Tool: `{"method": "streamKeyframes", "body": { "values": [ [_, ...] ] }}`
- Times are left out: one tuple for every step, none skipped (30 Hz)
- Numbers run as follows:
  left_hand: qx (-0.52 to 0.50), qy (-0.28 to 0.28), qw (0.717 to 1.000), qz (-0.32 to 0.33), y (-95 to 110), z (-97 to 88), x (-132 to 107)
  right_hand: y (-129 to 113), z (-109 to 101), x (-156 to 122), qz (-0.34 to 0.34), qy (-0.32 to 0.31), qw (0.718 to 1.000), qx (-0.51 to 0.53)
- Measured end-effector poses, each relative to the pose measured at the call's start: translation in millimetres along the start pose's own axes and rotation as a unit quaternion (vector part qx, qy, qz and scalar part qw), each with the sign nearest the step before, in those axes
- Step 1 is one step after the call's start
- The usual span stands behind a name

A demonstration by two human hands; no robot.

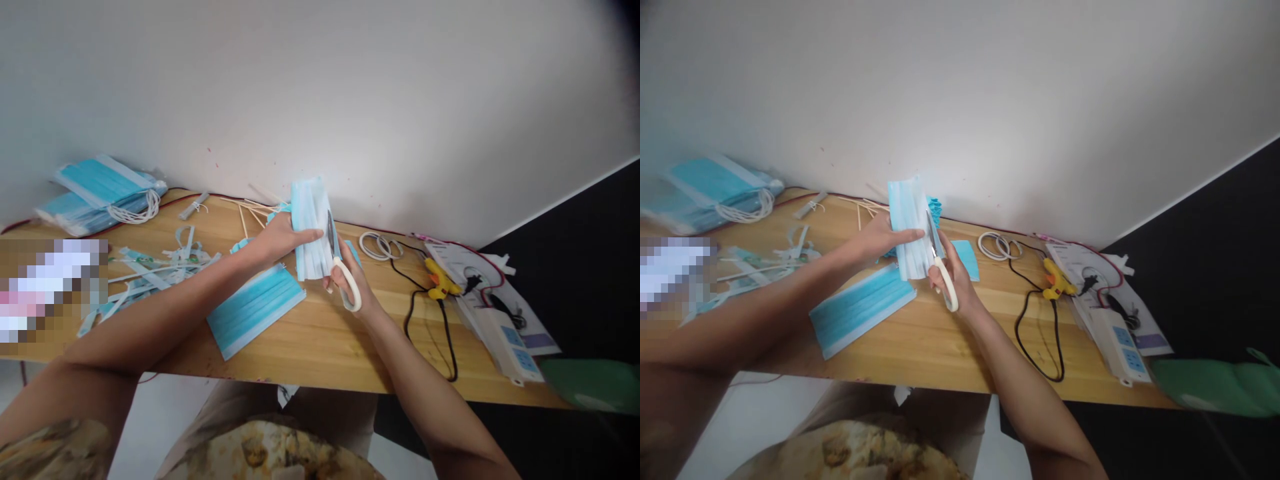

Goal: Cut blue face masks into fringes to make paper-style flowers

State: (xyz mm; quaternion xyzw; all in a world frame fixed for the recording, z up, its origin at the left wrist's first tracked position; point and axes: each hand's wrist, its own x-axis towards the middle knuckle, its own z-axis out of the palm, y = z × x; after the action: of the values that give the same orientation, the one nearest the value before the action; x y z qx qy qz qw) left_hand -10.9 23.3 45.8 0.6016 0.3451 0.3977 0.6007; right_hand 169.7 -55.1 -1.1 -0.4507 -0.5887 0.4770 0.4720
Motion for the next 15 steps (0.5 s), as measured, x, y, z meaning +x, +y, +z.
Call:
{"method": "streamKeyframes", "body": {
  "values": [
    [-0.003, -0.002, 1.0, 0.002, -0.3, 0.5, -0.3, -0.8, 0.2, -0.4, -0.004, 0.002, 1.0, -0.004],
    [-0.003, 0.0, 1.0, 0.003, -0.6, 0.9, -0.5, -1.6, 0.5, -0.7, -0.007, 0.003, 1.0, -0.006],
    [-0.003, 0.005, 1.0, 0.003, -0.7, 1.1, -0.6, -2.3, 1.0, -0.8, -0.01, 0.003, 1.0, -0.005],
    [-0.002, 0.009, 1.0, 0.002, -0.7, 1.2, -0.6, -3.0, 1.4, -0.7, -0.011, 0.005, 1.0, -0.004],
    [-0.001, 0.012, 1.0, 0.002, -0.7, 1.2, -0.7, -3.6, 1.8, -0.6, -0.01, 0.007, 1.0, -0.002],
    [-0.001, 0.014, 1.0, 0.0, -0.6, 1.2, -0.7, -4.3, 2.2, -0.4, -0.007, 0.009, 1.0, -0.002],
    [-0.001, 0.015, 1.0, -0.002, -0.4, 1.3, -0.7, -5.0, 2.5, -0.3, -0.004, 0.011, 1.0, -0.001],
    [-0.002, 0.016, 1.0, -0.002, -0.1, 1.4, -0.8, -5.8, 2.8, -0.3, -0.001, 0.012, 1.0, -0.001],
    [-0.003, 0.018, 1.0, -0.002, 0.2, 1.4, -0.8, -6.7, 3.0, -0.3, 0.002, 0.012, 1.0, -0.001],
    [-0.004, 0.021, 1.0, -0.002, 0.5, 1.5, -0.8, -7.6, 3.3, -0.4, 0.005, 0.012, 1.0, -0.001],
    [-0.004, 0.023, 1.0, -0.003, 0.8, 1.5, -0.7, -8.6, 3.5, -0.6, 0.008, 0.011, 1.0, 0.0],
    [-0.004, 0.024, 1.0, -0.003, 1.2, 1.5, -0.6, -9.4, 3.8, -0.8, 0.01, 0.01, 1.0, 0.001],
    [-0.004, 0.024, 1.0, -0.002, 1.5, 1.5, -0.5, -10.1, 4.0, -1.0, 0.011, 0.01, 1.0, 0.002],
    [-0.004, 0.023, 1.0, -0.003, 1.8, 1.4, -0.3, -10.5, 4.3, -1.2, 0.012, 0.01, 1.0, 0.003],
    [-0.004, 0.023, 1.0, -0.003, 2.0, 1.4, -0.1, -10.7, 4.5, -1.4, 0.012, 0.011, 1.0, 0.005]
  ]
}}
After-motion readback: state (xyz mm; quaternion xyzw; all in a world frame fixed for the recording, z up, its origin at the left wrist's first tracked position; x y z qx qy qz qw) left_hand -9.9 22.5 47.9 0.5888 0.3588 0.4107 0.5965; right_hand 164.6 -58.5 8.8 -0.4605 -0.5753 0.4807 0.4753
